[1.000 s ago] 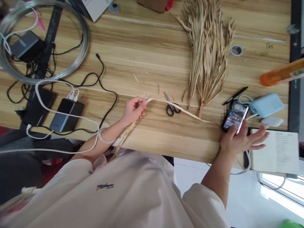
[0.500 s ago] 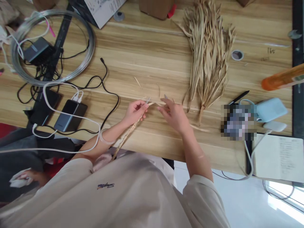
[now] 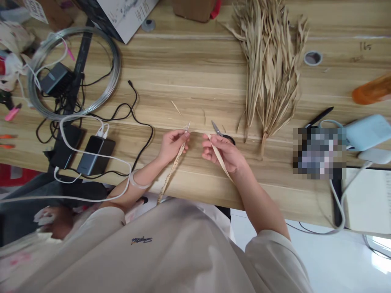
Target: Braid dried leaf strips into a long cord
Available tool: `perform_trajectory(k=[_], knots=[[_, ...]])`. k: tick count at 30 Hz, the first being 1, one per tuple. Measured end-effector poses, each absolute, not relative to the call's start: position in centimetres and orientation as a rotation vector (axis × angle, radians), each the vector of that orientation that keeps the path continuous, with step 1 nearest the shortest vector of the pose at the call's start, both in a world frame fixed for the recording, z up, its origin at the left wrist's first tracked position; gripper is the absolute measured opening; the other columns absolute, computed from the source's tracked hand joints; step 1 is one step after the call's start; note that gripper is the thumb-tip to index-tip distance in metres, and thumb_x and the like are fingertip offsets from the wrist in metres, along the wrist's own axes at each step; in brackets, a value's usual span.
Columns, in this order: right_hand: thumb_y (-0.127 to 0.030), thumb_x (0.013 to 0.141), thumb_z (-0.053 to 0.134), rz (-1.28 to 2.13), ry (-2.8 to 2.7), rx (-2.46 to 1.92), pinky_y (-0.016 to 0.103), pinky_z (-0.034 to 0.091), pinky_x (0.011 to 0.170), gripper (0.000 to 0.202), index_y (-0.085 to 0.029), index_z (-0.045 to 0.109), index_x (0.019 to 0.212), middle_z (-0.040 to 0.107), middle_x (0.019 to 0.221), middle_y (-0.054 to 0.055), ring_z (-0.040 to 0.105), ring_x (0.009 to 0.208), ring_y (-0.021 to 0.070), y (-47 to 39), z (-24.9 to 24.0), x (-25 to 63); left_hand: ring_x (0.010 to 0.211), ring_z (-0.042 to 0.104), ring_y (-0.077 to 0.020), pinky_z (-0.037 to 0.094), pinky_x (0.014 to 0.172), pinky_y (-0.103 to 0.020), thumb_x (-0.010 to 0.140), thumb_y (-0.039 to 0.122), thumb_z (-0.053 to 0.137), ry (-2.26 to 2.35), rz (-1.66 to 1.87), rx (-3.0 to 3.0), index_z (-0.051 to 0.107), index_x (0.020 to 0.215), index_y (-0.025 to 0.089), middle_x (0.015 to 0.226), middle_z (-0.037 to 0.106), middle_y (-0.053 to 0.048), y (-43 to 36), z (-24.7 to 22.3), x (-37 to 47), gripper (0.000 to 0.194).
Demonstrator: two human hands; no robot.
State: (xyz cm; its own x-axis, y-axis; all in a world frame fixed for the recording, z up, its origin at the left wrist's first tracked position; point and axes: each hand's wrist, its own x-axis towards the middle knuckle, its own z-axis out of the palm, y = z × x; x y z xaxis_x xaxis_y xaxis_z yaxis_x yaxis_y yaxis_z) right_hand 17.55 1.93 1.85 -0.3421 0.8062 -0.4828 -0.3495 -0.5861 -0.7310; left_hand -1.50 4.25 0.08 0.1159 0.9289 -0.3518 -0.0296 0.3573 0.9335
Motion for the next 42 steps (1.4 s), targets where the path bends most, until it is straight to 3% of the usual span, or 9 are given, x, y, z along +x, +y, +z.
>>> perform_trajectory(k=[4,8,11,17,21,28,31,37,42], knots=[[-0.04,0.086,0.05,1.828,-0.681,-1.144,0.03,0.053,0.073,0.018,-0.032,0.064,0.095,0.069,0.104,-0.004,0.063,0.074,0.0089,2.2,1.3,17.2,0.046,0.058,-0.0076,0.047,0.038,-0.017,0.066,0.044,0.073,1.196,0.889,0.985,0.066,0.087,0.012,0.067,0.064,-0.001,4.0,0.0,-1.4,0.039],[-0.037,0.088,0.048,1.757,-0.626,-1.163,0.03,0.054,0.078,0.02,-0.033,0.062,0.102,0.065,0.116,-0.004,0.064,0.084,0.0096,2.4,0.7,16.6,0.053,0.062,-0.0092,0.051,0.043,-0.018,0.066,0.046,0.072,1.12,0.849,1.023,0.067,0.096,0.012,0.075,0.068,-0.005,3.6,0.0,-1.4,0.045],[-0.039,0.081,0.06,1.764,-0.56,-1.109,0.027,0.055,0.077,0.022,-0.032,0.062,0.102,0.068,0.108,-0.004,0.065,0.08,0.0092,2.3,0.3,16.2,0.055,0.063,-0.0097,0.051,0.044,-0.018,0.068,0.046,0.071,1.086,0.856,1.071,0.067,0.099,0.012,0.079,0.069,-0.006,3.4,0.0,-1.4,0.046],[-0.042,0.07,0.073,1.686,-0.515,-1.111,0.027,0.054,0.083,0.021,-0.023,0.065,0.077,0.071,0.094,0.0,0.065,0.085,0.0121,1.6,-0.1,15.4,0.056,0.064,-0.0109,0.052,0.045,-0.019,0.069,0.041,0.072,1.056,0.836,1.158,0.069,0.098,0.013,0.079,0.071,-0.007,3.1,-0.3,-1.3,0.041],[-0.037,0.063,0.078,1.726,-0.53,-1.047,0.03,0.055,0.075,0.02,-0.023,0.065,0.068,0.071,0.093,0.0,0.065,0.085,0.0145,1.4,0.2,15.1,0.057,0.064,-0.0113,0.052,0.045,-0.019,0.072,0.039,0.069,0.978,0.741,1.234,0.07,0.099,0.014,0.079,0.07,-0.007,2.9,-0.5,-1.3,0.037],[-0.042,0.064,0.076,1.631,-0.529,-1.135,0.032,0.055,0.075,0.023,-0.023,0.063,0.068,0.07,0.092,0.001,0.064,0.087,0.0168,1.6,-0.4,14.9,0.055,0.063,-0.0112,0.053,0.045,-0.019,0.074,0.037,0.068,1.02,0.688,1.261,0.07,0.099,0.013,0.069,0.068,-0.005,2.8,-0.2,-1.2,0.035],[-0.042,0.067,0.074,1.518,-0.539,-1.145,0.032,0.055,0.075,0.021,-0.024,0.063,0.068,0.07,0.088,0.0,0.065,0.087,0.0165,1.5,-0.6,14.7,0.055,0.064,-0.0108,0.052,0.044,-0.018,0.073,0.037,0.069,1.046,0.745,1.224,0.07,0.1,0.013,0.074,0.069,-0.006,2.8,-0.3,-1.2,0.036],[-0.036,0.066,0.076,1.332,-0.653,-1.233,0.027,0.054,0.057,0.02,-0.02,0.064,0.067,0.067,0.068,0.0,0.063,0.06,0.0125,1.2,-0.8,14.6,0.056,0.064,-0.0101,0.052,0.043,-0.017,0.073,0.038,0.069,0.959,0.799,1.257,0.071,0.1,0.014,0.082,0.07,-0.007,2.7,-0.2,-1.1,0.036],[-0.03,0.065,0.075,1.222,-0.819,-1.294,0.024,0.05,0.044,0.02,-0.017,0.06,0.063,0.066,0.064,0.001,0.062,0.055,0.0127,1.0,-0.4,14.7,0.057,0.064,-0.0097,0.052,0.044,-0.017,0.075,0.034,0.068,0.862,0.797,1.341,0.072,0.099,0.015,0.083,0.068,-0.006,2.6,-0.2,-1.3,0.031]])
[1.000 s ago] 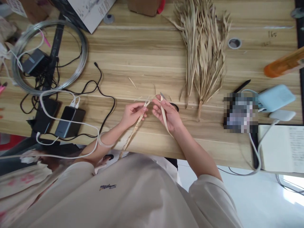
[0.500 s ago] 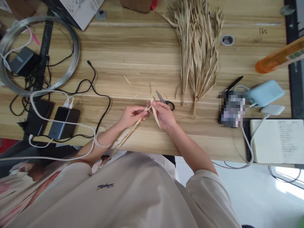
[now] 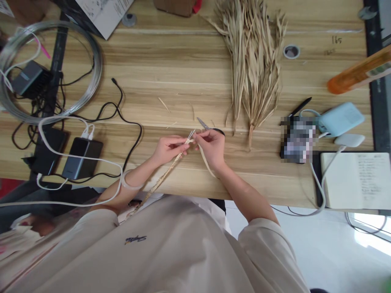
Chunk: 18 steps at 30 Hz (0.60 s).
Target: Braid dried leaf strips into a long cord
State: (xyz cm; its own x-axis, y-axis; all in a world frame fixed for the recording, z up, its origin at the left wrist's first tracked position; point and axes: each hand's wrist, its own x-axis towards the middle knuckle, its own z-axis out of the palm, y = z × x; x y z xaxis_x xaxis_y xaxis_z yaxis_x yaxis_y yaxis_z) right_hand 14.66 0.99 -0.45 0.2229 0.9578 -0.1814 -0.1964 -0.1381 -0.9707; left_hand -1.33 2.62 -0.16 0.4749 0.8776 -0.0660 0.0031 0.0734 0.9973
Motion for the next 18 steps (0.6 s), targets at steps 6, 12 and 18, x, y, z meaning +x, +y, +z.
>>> perform_trajectory(k=[6,12,18], knots=[[-0.022,0.065,0.072,1.064,-0.917,-1.321,0.021,0.05,0.041,0.02,-0.018,0.054,0.06,0.063,0.071,0.0,0.06,0.054,0.0099,0.7,-0.4,14.4,0.056,0.064,-0.0095,0.052,0.044,-0.016,0.077,0.035,0.067,0.814,0.75,1.474,0.072,0.096,0.016,0.077,0.066,-0.005,2.6,-0.8,-1.6,0.028],[-0.022,0.074,0.065,0.789,-1.219,-1.39,0.024,0.051,0.048,0.014,-0.018,0.054,0.066,0.064,0.08,0.003,0.062,0.064,0.0122,0.5,-1.1,14.7,0.055,0.065,-0.0105,0.051,0.043,-0.017,0.077,0.037,0.065,0.881,0.735,1.493,0.072,0.091,0.013,0.075,0.066,-0.006,2.7,-0.5,-1.6,0.029],[-0.02,0.086,0.052,0.293,-1.847,-1.356,0.027,0.05,0.063,0.019,-0.02,0.051,0.067,0.063,0.074,0.005,0.061,0.071,0.0152,0.6,-1.1,15.5,0.052,0.063,-0.0093,0.051,0.044,-0.016,0.078,0.035,0.065,0.92,0.699,1.539,0.071,0.084,0.012,0.068,0.065,-0.004,2.7,-0.1,-1.5,0.024]])
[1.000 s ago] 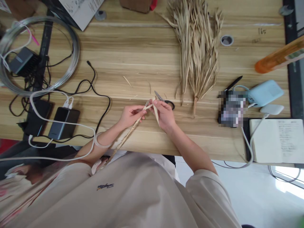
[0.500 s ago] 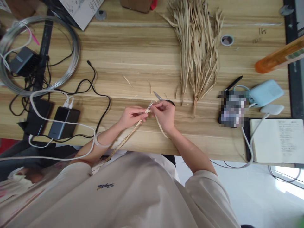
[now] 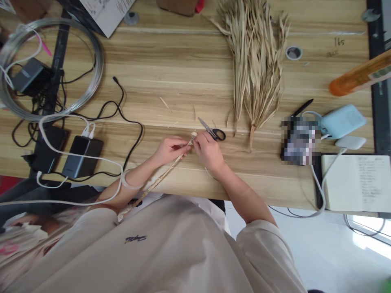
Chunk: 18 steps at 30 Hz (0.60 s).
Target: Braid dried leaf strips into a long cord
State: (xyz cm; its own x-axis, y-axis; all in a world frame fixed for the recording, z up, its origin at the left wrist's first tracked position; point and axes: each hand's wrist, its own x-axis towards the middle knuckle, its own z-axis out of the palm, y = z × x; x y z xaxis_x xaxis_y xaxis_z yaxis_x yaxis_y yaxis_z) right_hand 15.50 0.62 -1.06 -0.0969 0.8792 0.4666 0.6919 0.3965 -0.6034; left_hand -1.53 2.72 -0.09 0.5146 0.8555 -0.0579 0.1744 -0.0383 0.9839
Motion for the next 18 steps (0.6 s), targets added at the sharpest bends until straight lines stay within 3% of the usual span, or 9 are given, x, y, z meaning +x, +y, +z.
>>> perform_trajectory(k=[2,7,13,18], knots=[[-0.021,0.089,0.047,0.23,-1.947,-1.357,0.027,0.05,0.066,0.019,-0.02,0.052,0.07,0.064,0.078,0.007,0.062,0.076,0.0162,0.6,-1.0,15.6,0.051,0.062,-0.0094,0.051,0.045,-0.017,0.078,0.034,0.064,0.968,0.709,1.507,0.071,0.087,0.012,0.066,0.065,-0.003,2.6,-0.3,-1.5,0.025],[-0.017,0.092,0.041,0.189,-2.149,-1.318,0.028,0.052,0.075,0.018,-0.018,0.057,0.085,0.066,0.093,0.011,0.063,0.088,0.0182,0.2,-1.0,15.6,0.05,0.062,-0.0092,0.049,0.045,-0.016,0.078,0.03,0.065,1.021,0.771,1.44,0.058,0.123,0.016,0.06,0.063,0.002,2.6,-1.2,-1.6,0.047],[-0.016,0.09,0.045,0.108,-2.039,-1.337,0.027,0.053,0.077,0.015,-0.018,0.06,0.091,0.067,0.098,0.011,0.064,0.093,0.0174,0.2,-0.3,15.4,0.046,0.057,-0.0057,0.045,0.043,-0.016,0.083,0.03,0.058,1.039,0.888,1.599,0.066,0.111,0.015,0.068,0.064,-0.002,3.0,-1.7,-1.9,0.033],[-0.012,0.087,0.047,0.011,-2.047,-1.296,0.025,0.052,0.069,0.015,-0.017,0.062,0.087,0.068,0.088,0.008,0.065,0.081,0.0157,0.1,0.0,15.4,0.045,0.056,-0.0061,0.043,0.041,-0.016,0.084,0.032,0.058,1.11,0.951,1.607,0.067,0.106,0.016,0.066,0.062,-0.001,3.2,-1.7,-1.9,0.029]])
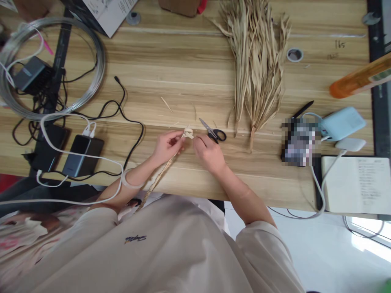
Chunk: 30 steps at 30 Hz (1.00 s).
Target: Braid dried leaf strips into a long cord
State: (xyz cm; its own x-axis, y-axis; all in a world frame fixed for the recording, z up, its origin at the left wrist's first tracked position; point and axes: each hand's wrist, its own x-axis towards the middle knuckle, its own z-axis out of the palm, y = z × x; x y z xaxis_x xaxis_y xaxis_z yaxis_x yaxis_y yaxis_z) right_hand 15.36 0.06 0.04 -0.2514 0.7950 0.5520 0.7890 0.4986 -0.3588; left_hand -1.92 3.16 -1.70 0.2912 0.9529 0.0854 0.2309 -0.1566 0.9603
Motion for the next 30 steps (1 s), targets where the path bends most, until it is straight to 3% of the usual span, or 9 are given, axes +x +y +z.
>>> perform_trajectory(k=[7,19,22,26,30], knots=[[-0.009,0.083,0.05,-0.164,-2.12,-1.178,0.023,0.047,0.058,0.015,-0.018,0.06,0.077,0.067,0.078,0.005,0.061,0.068,0.0125,-0.8,0.8,15.0,0.045,0.056,-0.0075,0.041,0.041,-0.018,0.082,0.038,0.059,1.25,1.066,1.495,0.065,0.106,0.018,0.061,0.059,0.002,3.6,-1.6,-2.0,0.032],[-0.011,0.085,0.048,0.071,-2.205,-1.127,0.025,0.048,0.058,0.019,-0.02,0.061,0.073,0.067,0.077,0.005,0.061,0.067,0.0139,-1.7,2.0,15.4,0.051,0.059,-0.008,0.043,0.042,-0.017,0.08,0.04,0.062,1.298,1.117,1.434,0.065,0.104,0.018,0.064,0.06,0.001,3.8,-1.7,-2.2,0.032],[-0.014,0.084,0.052,0.274,-2.136,-1.06,0.025,0.05,0.059,0.015,-0.018,0.063,0.075,0.068,0.077,0.006,0.064,0.069,0.0145,-1.3,2.5,15.7,0.048,0.058,-0.0086,0.042,0.038,-0.017,0.078,0.042,0.064,1.268,1.106,1.33,0.066,0.099,0.016,0.063,0.06,0.001,3.9,-1.3,-2.1,0.033],[-0.027,0.087,0.053,0.877,-1.914,-1.015,0.027,0.054,0.068,0.018,-0.018,0.067,0.08,0.069,0.078,0.004,0.066,0.075,0.0152,0.2,2.8,16.7,0.046,0.057,-0.0082,0.042,0.036,-0.016,0.075,0.044,0.066,1.168,1.035,1.216,0.065,0.095,0.015,0.059,0.06,0.001,3.7,-0.5,-1.7,0.036],[-0.032,0.088,0.052,0.758,-1.681,-1.23,0.033,0.055,0.076,0.021,-0.022,0.07,0.09,0.07,0.086,0.004,0.066,0.082,0.017,1.3,1.6,17.1,0.046,0.058,-0.0084,0.043,0.036,-0.016,0.07,0.047,0.07,1.068,0.955,1.162,0.064,0.093,0.013,0.055,0.059,0.002,3.0,0.2,-1.3,0.041]])
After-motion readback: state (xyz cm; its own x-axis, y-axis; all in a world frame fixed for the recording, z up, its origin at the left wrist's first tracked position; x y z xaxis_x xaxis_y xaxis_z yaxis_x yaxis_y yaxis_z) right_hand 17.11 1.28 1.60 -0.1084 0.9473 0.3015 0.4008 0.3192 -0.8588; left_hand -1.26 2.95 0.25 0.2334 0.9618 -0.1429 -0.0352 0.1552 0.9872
